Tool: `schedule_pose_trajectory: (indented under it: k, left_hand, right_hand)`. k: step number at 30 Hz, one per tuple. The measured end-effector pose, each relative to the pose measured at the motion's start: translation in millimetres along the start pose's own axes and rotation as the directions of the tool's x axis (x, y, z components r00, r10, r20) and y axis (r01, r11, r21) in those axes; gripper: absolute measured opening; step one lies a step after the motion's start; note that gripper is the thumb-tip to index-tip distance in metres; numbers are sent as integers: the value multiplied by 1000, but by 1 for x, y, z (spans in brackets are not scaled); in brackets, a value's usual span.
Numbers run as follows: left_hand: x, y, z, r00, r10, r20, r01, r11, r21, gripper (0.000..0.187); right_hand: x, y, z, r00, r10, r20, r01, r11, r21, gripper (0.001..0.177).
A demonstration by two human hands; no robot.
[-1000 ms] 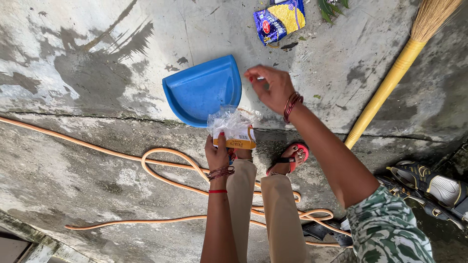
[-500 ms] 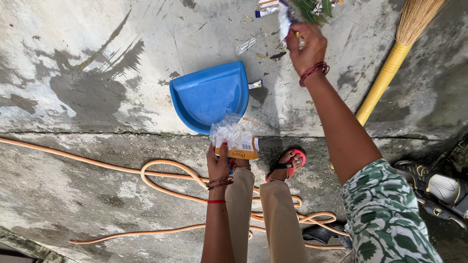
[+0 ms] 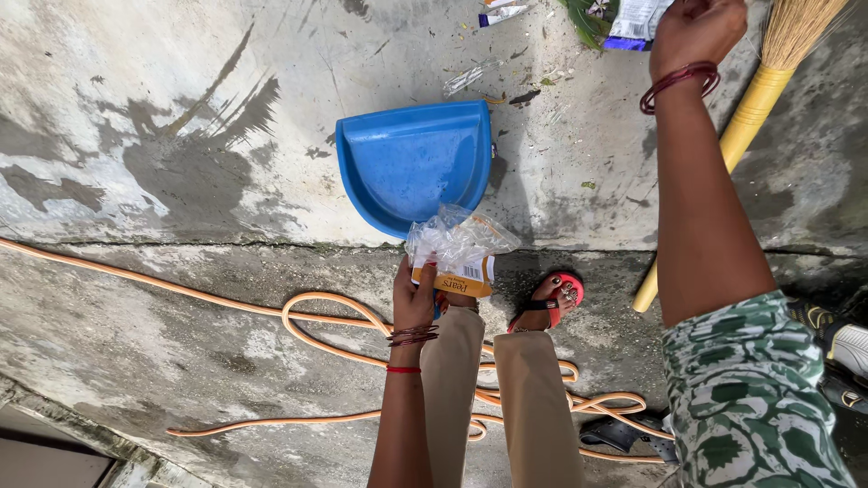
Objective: The person sweeps debris and trash across a concrete outdoor floor using a straw broom, then collects the waste into a blue dustpan by hand.
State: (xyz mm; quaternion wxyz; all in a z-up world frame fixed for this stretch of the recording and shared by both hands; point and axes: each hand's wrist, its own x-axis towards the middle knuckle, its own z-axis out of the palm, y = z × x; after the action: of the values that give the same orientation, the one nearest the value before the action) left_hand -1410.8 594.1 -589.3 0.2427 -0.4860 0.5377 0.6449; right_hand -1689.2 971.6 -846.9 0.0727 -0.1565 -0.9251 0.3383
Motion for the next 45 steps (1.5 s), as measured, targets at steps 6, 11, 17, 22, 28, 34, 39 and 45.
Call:
schedule_pose_trajectory:
  k: [6, 11, 17, 22, 28, 34, 39, 45]
  left_hand:
    - [0, 4, 13, 997, -2, -83, 3, 1000, 16, 27]
    - [0, -26, 17, 995, -22, -101, 6, 988, -157, 27]
    - [-4, -45, 12, 973, -182, -141, 73, 825, -561, 42]
    - [-7, -49, 8, 983, -128, -128, 78, 937, -340, 49]
    - [-13, -57, 20, 953, -206, -223, 157, 963, -218, 42]
    - [-19, -58, 35, 965, -150, -217, 99, 969, -228, 37]
    - [-19, -48, 12, 971, -35, -235, 1, 990, -141, 30]
    - [-19, -59, 5, 961, -34, -275, 18, 998, -63, 38]
  right_hand:
    - [-152, -202, -102, 937, -173, 304, 83, 954, 287, 25]
    - [-243, -283, -112, 767, -422, 484, 303, 902, 306, 21]
    - [-292, -286, -105, 702, -420, 574, 292, 906, 306, 37]
    - [-313, -275, -122, 562, -205, 801, 19, 972, 236, 41]
    - [-314, -255, -147, 543, -326, 774, 36, 930, 367, 49]
    - [-308, -227, -182, 743, -453, 492, 133, 821, 555, 21]
    - [-278, -110, -206, 946, 206, 250, -267, 932, 245, 23]
    - [-260, 75, -195, 740, 651, 166, -494, 694, -523, 83]
